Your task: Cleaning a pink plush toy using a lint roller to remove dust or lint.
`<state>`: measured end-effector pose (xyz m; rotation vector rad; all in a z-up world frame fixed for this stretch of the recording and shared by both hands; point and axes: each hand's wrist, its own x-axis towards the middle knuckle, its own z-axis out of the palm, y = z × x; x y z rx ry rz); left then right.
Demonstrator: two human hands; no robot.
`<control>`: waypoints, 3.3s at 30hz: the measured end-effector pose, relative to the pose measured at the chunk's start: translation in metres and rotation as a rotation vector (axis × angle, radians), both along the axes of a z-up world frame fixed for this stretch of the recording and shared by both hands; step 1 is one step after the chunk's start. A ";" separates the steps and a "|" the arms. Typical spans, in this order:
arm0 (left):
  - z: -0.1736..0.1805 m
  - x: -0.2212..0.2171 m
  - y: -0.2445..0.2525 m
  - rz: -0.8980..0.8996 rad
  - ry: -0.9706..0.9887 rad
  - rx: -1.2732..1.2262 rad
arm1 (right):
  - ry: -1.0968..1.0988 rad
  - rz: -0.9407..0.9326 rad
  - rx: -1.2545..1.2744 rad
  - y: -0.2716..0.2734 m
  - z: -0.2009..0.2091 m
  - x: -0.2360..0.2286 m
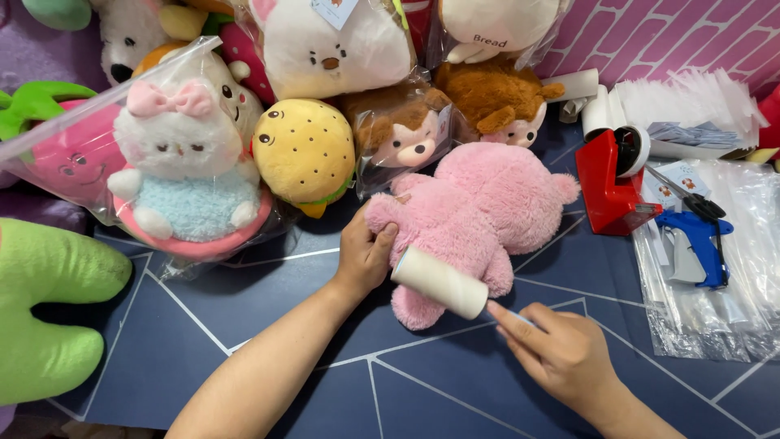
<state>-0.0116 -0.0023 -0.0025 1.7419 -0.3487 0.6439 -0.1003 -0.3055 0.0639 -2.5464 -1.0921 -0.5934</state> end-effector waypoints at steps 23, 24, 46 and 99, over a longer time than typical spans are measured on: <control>-0.001 0.002 0.002 0.004 -0.045 0.045 | -0.020 -0.016 0.006 -0.008 0.008 -0.004; 0.003 0.002 0.003 -0.005 -0.020 0.024 | -0.008 -0.045 0.085 -0.012 0.008 -0.001; 0.021 -0.007 0.000 -0.040 0.028 -0.001 | 0.217 -0.303 -0.239 0.005 0.059 0.049; 0.033 -0.021 0.009 -0.163 -0.031 0.202 | 0.512 -0.663 0.198 -0.058 -0.030 0.067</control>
